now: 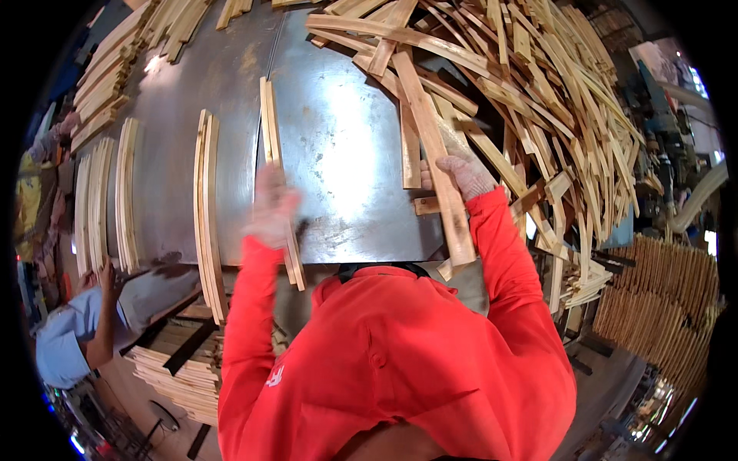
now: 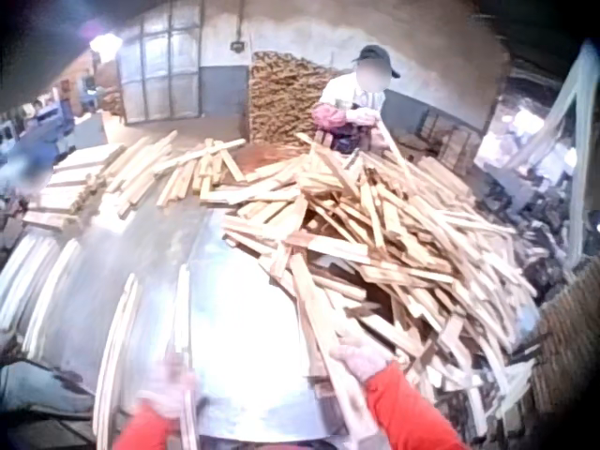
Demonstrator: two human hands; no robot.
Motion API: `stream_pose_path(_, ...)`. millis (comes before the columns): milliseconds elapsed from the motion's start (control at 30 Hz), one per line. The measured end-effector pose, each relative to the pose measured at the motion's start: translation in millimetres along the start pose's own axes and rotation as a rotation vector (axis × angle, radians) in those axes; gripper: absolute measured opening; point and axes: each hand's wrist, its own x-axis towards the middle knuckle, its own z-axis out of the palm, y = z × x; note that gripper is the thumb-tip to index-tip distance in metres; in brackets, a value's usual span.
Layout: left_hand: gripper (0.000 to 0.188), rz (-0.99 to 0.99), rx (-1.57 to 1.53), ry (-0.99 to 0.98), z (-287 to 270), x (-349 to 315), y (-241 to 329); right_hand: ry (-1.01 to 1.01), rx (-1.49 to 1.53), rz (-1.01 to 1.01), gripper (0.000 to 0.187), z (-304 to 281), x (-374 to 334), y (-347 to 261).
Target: The person sorts and stacks thin wooden planks on a metal table in a workshop. They pick up planks from a pile, align them, and place them into neat stacks, occasionally moving stacks to the floor or a nearby rack.
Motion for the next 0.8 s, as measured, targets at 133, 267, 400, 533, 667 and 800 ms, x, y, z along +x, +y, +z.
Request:
stream_pose_path(133,0.067,-0.409,-0.918,-0.631,138.4,-10.7,47.4,-0.238,0.156,0.003,0.045,30.0,12.6,19.3)
stream_pose_path(267,0.049,-0.769,-1.223,-0.528,163.2,-12.8,80.4,0.382,-1.447,-0.718,0.061,-0.1,55.9,25.3)
stream_pose_path(400,0.036,-0.664,-1.049,-0.665,125.8,-27.6,74.4,0.326,-1.774,-0.254,0.078,-32.3,38.1,-11.6)
stream_pose_path(533,0.029,-0.608,-0.561,-0.48,89.9,-74.8,51.5,0.045,-1.379,-0.453,0.062,-67.4,16.1,0.9)
stream_pose_path(667,0.039,-0.682,-0.6,-0.15,92.6,-104.5,20.0,-0.521,0.448,0.446,0.046,-22.1,-34.0,-0.2)
stream_pose_path(800,0.034,-0.648,-0.691,-0.049,128.7,-77.4,20.7,-0.3,0.199,0.243,0.036,5.5,-4.1,56.4)
